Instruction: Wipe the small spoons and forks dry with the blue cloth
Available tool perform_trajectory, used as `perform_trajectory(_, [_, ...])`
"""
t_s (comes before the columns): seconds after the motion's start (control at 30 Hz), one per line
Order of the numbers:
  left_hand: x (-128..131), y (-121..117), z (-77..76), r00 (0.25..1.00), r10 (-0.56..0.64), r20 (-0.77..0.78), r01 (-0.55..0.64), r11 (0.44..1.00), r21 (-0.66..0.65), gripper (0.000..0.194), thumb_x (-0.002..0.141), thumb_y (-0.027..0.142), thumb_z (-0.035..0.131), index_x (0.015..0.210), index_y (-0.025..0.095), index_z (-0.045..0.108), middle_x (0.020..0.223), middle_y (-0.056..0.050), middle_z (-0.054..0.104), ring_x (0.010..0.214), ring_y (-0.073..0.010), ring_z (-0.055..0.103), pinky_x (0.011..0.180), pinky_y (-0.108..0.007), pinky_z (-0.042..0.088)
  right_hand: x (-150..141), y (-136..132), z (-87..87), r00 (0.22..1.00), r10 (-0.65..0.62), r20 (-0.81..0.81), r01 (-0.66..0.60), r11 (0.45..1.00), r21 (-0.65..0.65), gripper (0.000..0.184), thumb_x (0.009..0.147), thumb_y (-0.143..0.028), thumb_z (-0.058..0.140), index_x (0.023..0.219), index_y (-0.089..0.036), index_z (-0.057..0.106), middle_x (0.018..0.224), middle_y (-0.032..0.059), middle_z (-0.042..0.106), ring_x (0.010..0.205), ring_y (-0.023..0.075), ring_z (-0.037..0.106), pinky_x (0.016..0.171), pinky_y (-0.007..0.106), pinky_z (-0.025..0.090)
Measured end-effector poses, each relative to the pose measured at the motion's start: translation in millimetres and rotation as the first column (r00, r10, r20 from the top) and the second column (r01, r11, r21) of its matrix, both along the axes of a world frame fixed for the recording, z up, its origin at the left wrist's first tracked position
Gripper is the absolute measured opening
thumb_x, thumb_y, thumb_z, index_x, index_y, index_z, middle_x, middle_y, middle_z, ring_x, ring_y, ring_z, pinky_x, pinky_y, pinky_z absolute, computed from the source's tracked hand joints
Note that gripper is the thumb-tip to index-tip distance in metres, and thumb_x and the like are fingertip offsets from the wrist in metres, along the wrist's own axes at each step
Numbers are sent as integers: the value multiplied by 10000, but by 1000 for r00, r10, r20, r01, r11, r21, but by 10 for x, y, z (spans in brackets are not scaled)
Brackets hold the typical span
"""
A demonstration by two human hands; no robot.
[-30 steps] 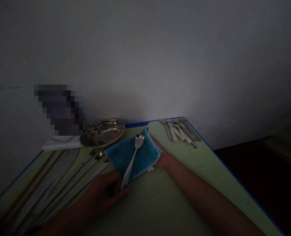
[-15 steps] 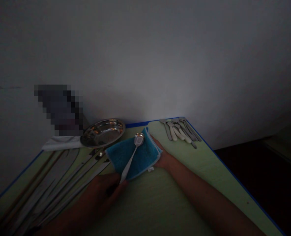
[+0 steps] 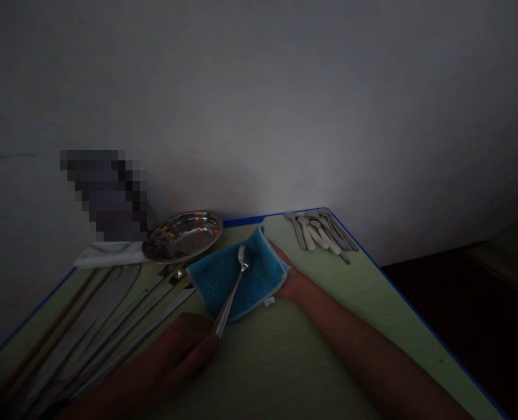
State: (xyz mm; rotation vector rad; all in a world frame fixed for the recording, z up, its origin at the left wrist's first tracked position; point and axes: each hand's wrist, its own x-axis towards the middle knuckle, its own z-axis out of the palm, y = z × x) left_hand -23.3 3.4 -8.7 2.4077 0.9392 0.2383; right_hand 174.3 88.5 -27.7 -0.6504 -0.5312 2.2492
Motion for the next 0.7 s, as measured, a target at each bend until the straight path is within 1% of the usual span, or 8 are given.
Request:
perform_trajectory(0.1, [-3,-14,18,999,-30,-17,29,999,-13,373,903,238,263,626,165,501,606,5,540,604,-130,520,675,-274,386,-1,-8,10,1000,-18,-15,18,1000,13,357,770,-438,448,837,-149,646,784,59,686,787,212,616,827,364,452])
perform_trajectory(0.2, [14,-13,36,1000,-21,-10,20,999,-47,371,905,263,275,626,170,501,584,19,518,564,-124,505,631,-262,385,-2,-12,23,999,-37,-11,37,999,15,396,780,-477,428,840,-148,641,806,59,684,801,211,611,833,366,445])
perform_trajectory(0.27, [32,4,43,998,60,27,-57,993,-106,311,896,287,313,696,174,523,616,15,531,571,-130,514,579,-243,385,0,-16,35,1000,-29,-11,29,1000,11,474,794,-524,372,856,-142,645,828,71,683,812,218,605,827,365,445])
perform_trajectory(0.37, [54,49,25,957,251,147,-218,954,-208,204,878,274,351,882,176,529,734,-6,582,635,-144,543,566,-231,396,10,-21,51,1000,2,-30,-2,1000,-2,544,802,-552,315,914,-131,640,852,91,678,853,240,590,829,385,433])
perform_trajectory(0.43, [62,76,-5,900,378,215,-320,910,-263,210,867,258,366,1021,181,486,699,13,575,594,-137,530,531,-220,387,14,-24,63,999,20,-43,-20,1000,-12,550,808,-548,301,947,-128,627,865,98,674,882,246,580,851,394,414])
perform_trajectory(0.5, [69,90,-36,851,462,252,-385,873,-301,281,858,258,387,1128,185,417,609,50,527,531,-127,492,485,-206,363,10,-27,81,998,36,-55,-36,999,-10,574,809,-560,279,961,-119,614,871,104,670,889,242,579,866,395,399])
perform_trajectory(0.6, [85,92,-66,822,491,287,-400,858,-323,300,861,280,397,1148,193,386,575,68,486,514,-121,462,478,-201,351,-3,-27,104,997,59,-51,-60,998,-6,633,802,-597,231,981,-102,584,884,109,656,894,230,583,872,400,389])
perform_trajectory(0.7, [99,92,-75,821,486,299,-398,864,-310,281,863,295,411,1127,200,391,574,69,478,518,-121,460,489,-208,348,6,-14,88,998,48,46,-50,998,47,610,790,-602,240,961,-119,571,874,104,647,871,220,596,855,417,399])
